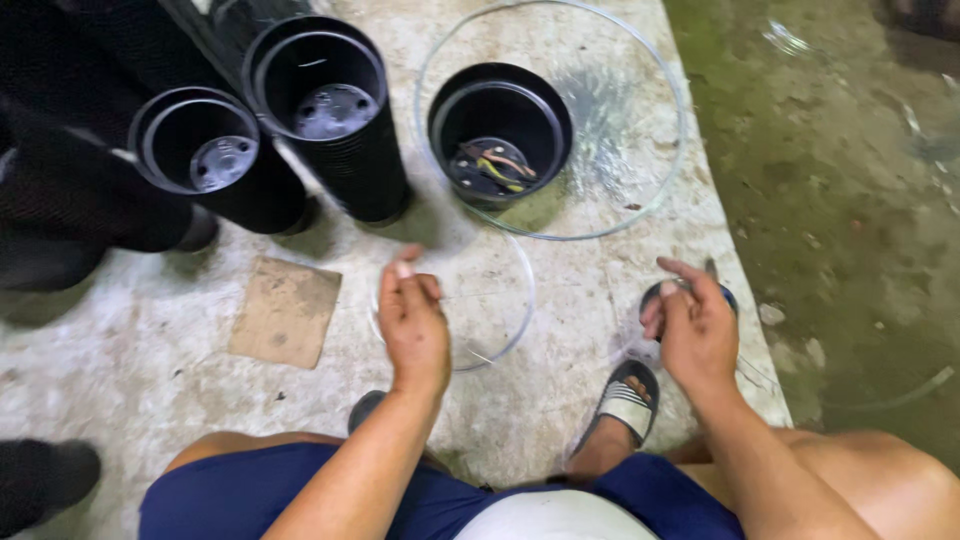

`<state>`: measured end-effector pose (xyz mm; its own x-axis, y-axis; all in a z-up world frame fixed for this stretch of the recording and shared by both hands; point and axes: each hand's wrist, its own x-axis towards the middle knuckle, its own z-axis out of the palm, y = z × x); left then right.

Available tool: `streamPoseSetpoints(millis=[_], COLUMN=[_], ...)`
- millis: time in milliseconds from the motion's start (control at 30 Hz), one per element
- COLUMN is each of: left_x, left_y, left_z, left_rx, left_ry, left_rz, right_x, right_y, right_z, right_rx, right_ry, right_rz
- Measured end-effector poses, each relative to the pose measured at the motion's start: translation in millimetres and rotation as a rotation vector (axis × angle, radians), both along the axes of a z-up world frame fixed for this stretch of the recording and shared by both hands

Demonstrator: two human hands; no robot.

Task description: The person sits on the floor and repeatedly twists two thin metal wires together by hand, then uses pliers to crimp the twisted section. The person repeats this process multiple times with different wire segments.

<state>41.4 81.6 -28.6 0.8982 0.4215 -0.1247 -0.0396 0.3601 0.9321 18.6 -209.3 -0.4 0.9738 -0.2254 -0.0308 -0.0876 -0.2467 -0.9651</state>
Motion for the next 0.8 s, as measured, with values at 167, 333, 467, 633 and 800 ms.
streamPoseSetpoints(millis=[167, 333, 467, 633, 800], left_x=[-3.5, -2.8, -7.8, -19.2, -25.3], left_y=[-11.0, -24.5, -28.3, -37.6, -42.1], left_z=[4.4, 12.2, 15.9, 18.1, 30.3], left_rx=[-0.028, -0.009, 0.101, 0.071, 0.239], left_ry=[0.05, -0.062, -0.053, 0.25, 0.054], left_rz=[-0.151, -0.22, -0.28, -0.435, -0.483], right_x=[-31.7, -37.6, -35.9, -48.7, -45.6], right_y=[39.2, 56.6, 53.4, 53.3, 63.7], right_z=[-2.5, -22.5, -40.3, -56.3, -47.6], right_rx=[-0.273, -0.09, -0.037, 0.34, -0.027], right_ry=[-0.04, 0.217, 0.435, 0.746, 0.323], right_rz=[0.258, 0.283, 0.504, 0.839, 0.802])
